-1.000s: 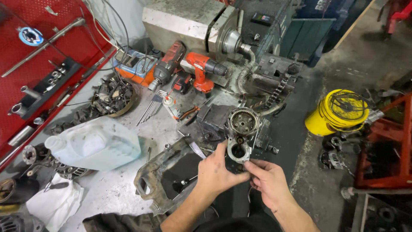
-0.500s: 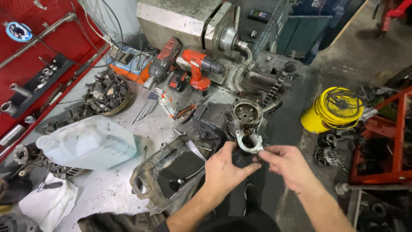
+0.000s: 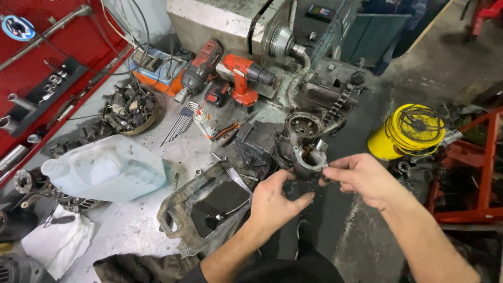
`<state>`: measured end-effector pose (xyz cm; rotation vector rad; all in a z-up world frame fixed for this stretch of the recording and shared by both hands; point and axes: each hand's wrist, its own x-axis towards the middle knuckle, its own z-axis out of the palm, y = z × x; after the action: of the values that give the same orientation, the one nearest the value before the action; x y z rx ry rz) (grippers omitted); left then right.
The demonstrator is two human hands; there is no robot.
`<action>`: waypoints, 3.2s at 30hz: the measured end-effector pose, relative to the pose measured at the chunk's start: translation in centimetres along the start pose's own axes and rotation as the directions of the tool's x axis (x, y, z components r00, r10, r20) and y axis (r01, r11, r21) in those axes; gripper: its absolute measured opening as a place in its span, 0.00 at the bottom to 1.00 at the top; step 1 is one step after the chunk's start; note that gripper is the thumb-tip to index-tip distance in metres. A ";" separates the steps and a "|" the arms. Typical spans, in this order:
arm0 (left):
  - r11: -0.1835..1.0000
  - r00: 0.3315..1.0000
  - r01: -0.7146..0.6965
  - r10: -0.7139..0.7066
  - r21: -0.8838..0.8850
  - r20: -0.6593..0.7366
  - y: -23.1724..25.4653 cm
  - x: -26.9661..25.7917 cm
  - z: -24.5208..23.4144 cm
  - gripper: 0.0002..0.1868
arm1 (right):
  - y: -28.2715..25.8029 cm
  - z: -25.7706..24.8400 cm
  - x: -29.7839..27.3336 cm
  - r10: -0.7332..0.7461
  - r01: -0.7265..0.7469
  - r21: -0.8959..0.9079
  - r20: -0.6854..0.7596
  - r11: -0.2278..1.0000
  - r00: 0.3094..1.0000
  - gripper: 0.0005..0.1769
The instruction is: The person cleans a disassembled engine component on a workbench using a rag and a liquid solvent. They wipe the exterior and interior surfaces of the metal part, occasionally dipping the rag into a container of dark fluid to remove grime.
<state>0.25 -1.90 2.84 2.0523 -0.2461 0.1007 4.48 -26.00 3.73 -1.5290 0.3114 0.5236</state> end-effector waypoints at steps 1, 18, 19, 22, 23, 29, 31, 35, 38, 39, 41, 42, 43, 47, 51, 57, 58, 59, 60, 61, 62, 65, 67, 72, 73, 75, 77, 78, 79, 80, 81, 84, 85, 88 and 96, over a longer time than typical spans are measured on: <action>1.000 1.000 -0.002 0.002 -0.001 0.001 -0.4 0.0 0.2 0.29 | -0.3 0.0 0.2 -0.001 0.001 0.000 -0.002 1.000 1.000 0.13; 0.990 0.993 -0.016 0.032 -0.141 0.115 -0.9 0.7 0.4 0.20 | -1.2 -3.6 2.6 0.042 -0.030 -0.323 0.031 0.946 0.999 0.18; 0.990 0.993 -0.019 0.035 -0.141 0.115 -1.5 1.8 -0.6 0.20 | -1.5 -3.5 2.5 0.039 -0.027 -0.323 0.030 0.946 0.999 0.18; 0.990 0.994 -0.058 0.046 -0.126 -0.095 -2.5 4.7 -3.8 0.17 | -2.0 -3.3 2.3 0.025 -0.006 -0.399 0.043 0.917 0.999 0.21; 0.994 0.995 -0.073 0.067 -0.081 -0.074 -2.5 5.8 -4.9 0.20 | -2.2 -3.2 2.3 0.034 -0.020 -0.425 0.026 0.905 0.999 0.21; 0.931 0.932 -0.359 0.353 0.073 0.079 -5.3 11.9 -5.1 0.45 | -3.5 -3.8 3.0 0.066 -0.039 -0.487 0.039 0.873 0.997 0.21; 0.895 0.894 -0.440 0.429 0.071 0.130 -6.0 13.1 -4.4 0.51 | -3.8 -4.4 3.3 0.085 -0.054 -0.479 0.043 0.876 0.995 0.20; 0.923 0.891 -0.384 0.374 -0.012 0.258 -5.7 14.5 -4.0 0.57 | -4.4 -5.8 4.2 0.063 0.009 -0.424 0.156 0.906 0.986 0.20; 0.935 0.893 -0.350 0.350 -0.053 0.282 -5.8 14.7 -3.7 0.59 | -5.0 -6.2 4.5 0.085 0.005 -0.401 0.207 0.916 0.975 0.20; 0.936 0.892 -0.343 0.351 -0.078 0.283 -5.8 14.7 -3.6 0.59 | -5.2 -6.2 4.5 0.096 0.007 -0.391 0.242 0.920 0.965 0.20; 0.930 0.889 -0.353 0.366 -0.097 0.275 -6.3 15.1 -3.3 0.60 | -5.9 -5.6 4.2 0.109 -0.001 -0.428 0.228 0.904 0.968 0.19; 0.926 0.888 -0.359 0.377 -0.117 0.263 -6.5 15.1 -3.1 0.60 | -6.3 -5.3 4.0 0.125 -0.011 -0.466 0.216 0.885 0.968 0.19; 0.927 0.889 -0.357 0.375 -0.118 0.262 -6.8 15.1 -2.9 0.60 | -6.5 -5.1 3.8 0.128 -0.012 -0.468 0.217 0.884 0.968 0.19; 0.921 0.904 -0.349 0.379 -0.172 0.198 -6.9 15.0 -2.4 0.59 | -7.5 -4.8 3.5 0.122 -0.010 -0.541 0.171 0.841 0.978 0.18; 0.950 0.946 -0.281 0.298 -0.137 0.127 -5.3 13.8 -2.1 0.57 | -7.8 -6.2 4.1 0.158 -0.054 -0.555 0.143 0.830 0.977 0.18; 0.975 0.978 -0.208 0.210 -0.075 0.018 -2.6 11.3 -2.2 0.53 | -7.2 -8.2 6.1 0.100 0.011 -0.616 0.146 0.788 0.984 0.20; 0.976 0.978 -0.207 0.209 -0.073 0.023 -2.6 10.9 -2.1 0.53 | -7.4 -8.0 6.3 0.102 0.009 -0.612 0.146 0.791 0.984 0.20; 0.980 0.981 -0.192 0.192 -0.053 -0.003 -2.6 10.5 -1.9 0.52 | -7.7 -7.9 6.5 0.079 0.042 -0.653 0.155 0.757 0.985 0.21; 0.983 0.983 -0.183 0.182 -0.034 -0.028 -2.5 10.3 -1.7 0.51 | -8.1 -7.8 6.7 0.053 0.074 -0.691 0.161 0.719 0.986 0.22; 0.982 0.982 -0.188 0.187 -0.033 -0.023 -2.3 10.5 -1.8 0.51 | -8.1 -8.0 7.0 0.049 0.073 -0.687 0.157 0.723 0.986 0.22; 0.984 0.984 -0.177 0.176 -0.013 -0.030 -2.2 10.4 -1.8 0.51 | -7.9 -8.0 7.1 0.052 0.094 -0.722 0.177 0.685 0.983 0.22; 0.986 0.986 -0.164 0.165 0.021 -0.034 -2.3 10.2 -1.5 0.52 | -6.8 -8.5 7.9 0.060 0.137 -0.740 0.234 0.659 0.970 0.23; 0.984 0.984 -0.172 0.173 0.040 -0.042 -2.3 10.7 -1.4 0.52 | -6.8 -8.6 8.4 0.052 0.172 -0.726 0.275 0.666 0.960 0.24; 0.983 0.984 -0.181 0.181 0.022 0.000 -2.9 10.4 -0.3 0.51 | -5.6 -9.1 8.2 0.073 0.135 -0.744 0.239 0.654 0.968 0.24; 0.983 0.983 -0.184 0.184 0.023 0.000 -2.8 10.3 -0.2 0.51 | -5.8 -8.9 7.9 0.069 0.136 -0.744 0.238 0.655 0.969 0.24; 0.985 0.985 -0.173 0.173 0.018 -0.003 -2.7 10.0 0.0 0.51 | -5.9 -8.5 7.0 0.058 0.169 -0.814 0.240 0.556 0.969 0.23; 0.983 0.984 -0.179 0.180 0.024 -0.017 -2.9 9.9 0.3 0.51 | -5.9 -8.4 6.9 0.050 0.157 -0.824 0.218 0.544 0.975 0.23; 0.983 0.983 -0.180 0.181 0.029 -0.033 -3.1 9.7 0.4 0.51 | -5.9 -8.3 6.8 0.047 0.144 -0.835 0.199 0.531 0.979 0.23; 0.983 0.983 -0.179 0.180 0.030 -0.036 -2.8 9.4 0.1 0.51 | -5.5 -8.5 6.9 0.048 0.146 -0.836 0.201 0.529 0.978 0.23; 0.985 0.986 -0.165 0.167 0.042 -0.025 -2.6 9.2 -0.2 0.52 | -5.3 -8.7 7.3 0.036 0.169 -0.808 0.229 0.564 0.973 0.23; 0.987 0.988 -0.152 0.153 0.055 -0.015 -2.4 9.0 -0.5 0.53 | -5.0 -8.8 7.6 0.023 0.191 -0.779 0.255 0.598 0.967 0.23; 0.983 0.985 -0.172 0.172 0.066 0.014 -2.7 8.7 -0.7 0.55 | -5.2 -8.2 6.3 0.035 0.113 -0.843 0.155 0.527 0.987 0.23; 0.983 0.985 -0.173 0.173 0.065 0.011 -2.8 8.7 -0.7 0.55 | -5.3 -8.1 6.0 0.034 0.114 -0.844 0.155 0.524 0.987 0.23; 0.972 0.973 -0.230 0.229 0.050 0.020 -2.9 8.5 -1.1 0.56 | -4.7 -7.9 4.9 0.012 0.096 -0.807 0.127 0.583 0.992 0.25; 0.996 0.991 -0.049 0.039 -0.080 -0.126 -4.7 6.2 -4.6 0.51 | 12.9 -13.1 11.3 0.080 -0.079 0.356 0.012 0.931 0.997 0.23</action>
<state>7.48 3.52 2.03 1.9503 -0.2145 0.2410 9.22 -38.03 -13.56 -1.1675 0.4476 0.4979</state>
